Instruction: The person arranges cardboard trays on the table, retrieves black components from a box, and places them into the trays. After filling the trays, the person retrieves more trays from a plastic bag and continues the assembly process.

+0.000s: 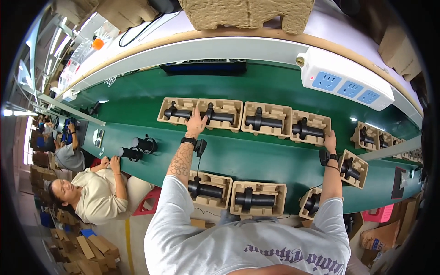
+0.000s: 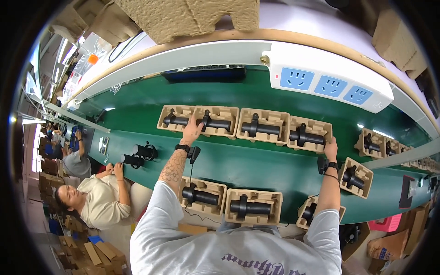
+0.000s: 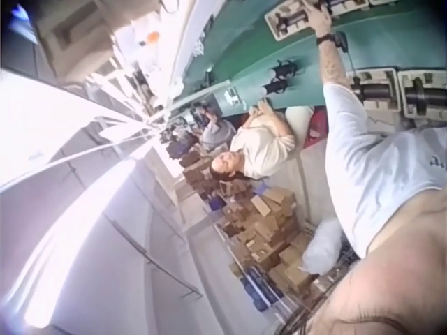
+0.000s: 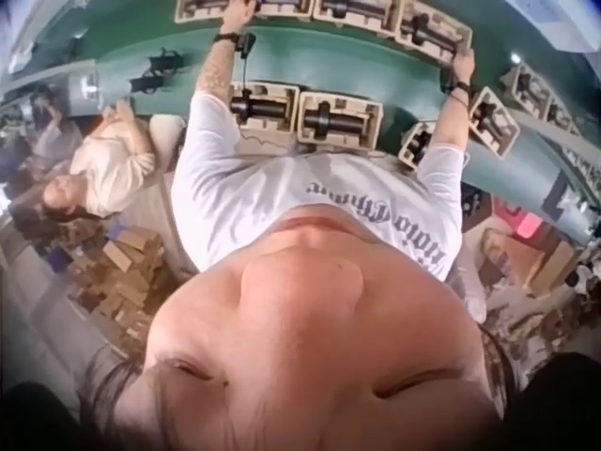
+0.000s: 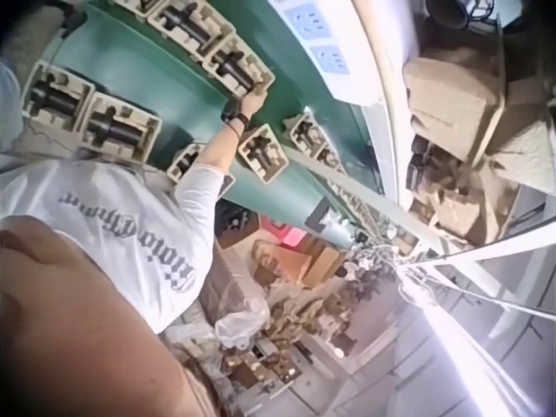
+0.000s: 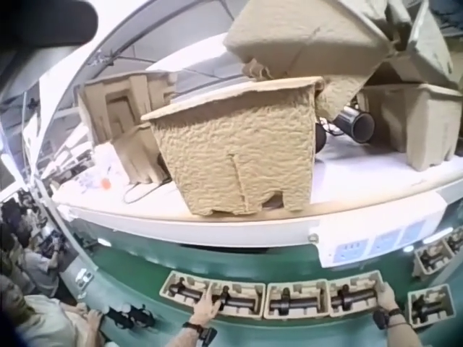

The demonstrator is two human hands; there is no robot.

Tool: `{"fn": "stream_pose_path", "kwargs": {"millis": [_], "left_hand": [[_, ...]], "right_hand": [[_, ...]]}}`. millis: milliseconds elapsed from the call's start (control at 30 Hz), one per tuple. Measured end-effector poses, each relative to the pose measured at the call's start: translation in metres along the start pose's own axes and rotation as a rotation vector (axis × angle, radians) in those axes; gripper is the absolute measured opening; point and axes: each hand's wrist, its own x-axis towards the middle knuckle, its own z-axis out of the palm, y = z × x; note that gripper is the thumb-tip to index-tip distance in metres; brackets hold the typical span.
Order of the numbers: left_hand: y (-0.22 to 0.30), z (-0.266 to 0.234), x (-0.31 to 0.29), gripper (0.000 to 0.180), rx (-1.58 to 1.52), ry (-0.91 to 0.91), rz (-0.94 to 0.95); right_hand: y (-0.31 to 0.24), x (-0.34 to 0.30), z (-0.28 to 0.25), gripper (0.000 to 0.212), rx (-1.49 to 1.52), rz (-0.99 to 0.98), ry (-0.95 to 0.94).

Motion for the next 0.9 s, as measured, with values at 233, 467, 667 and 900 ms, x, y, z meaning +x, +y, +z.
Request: {"fn": "stream_pose_path", "kwargs": {"millis": [233,467,667,900], "left_hand": [[0.030,0.006,0.021,0.078,-0.038,-0.094,-0.192],[-0.003,0.017,0.037,0.072,-0.301,-0.210,-0.131],[0.038,0.025,0.005,0.068,-0.001,-0.011,-0.148],[0.010,-0.034,-0.020,0.066,-0.398,0.200,0.106]], "right_hand": [[0.027,-0.001,-0.013,0.031,0.045,-0.031,-0.063],[0.029,0.006,-0.014,0.032,0.072,-0.069,-0.119],[0.024,-0.005,-0.018,0.028,0.036,-0.052,-0.094],[0.009,0.001,-0.017,0.030,0.027,-0.044,-0.181]]}}
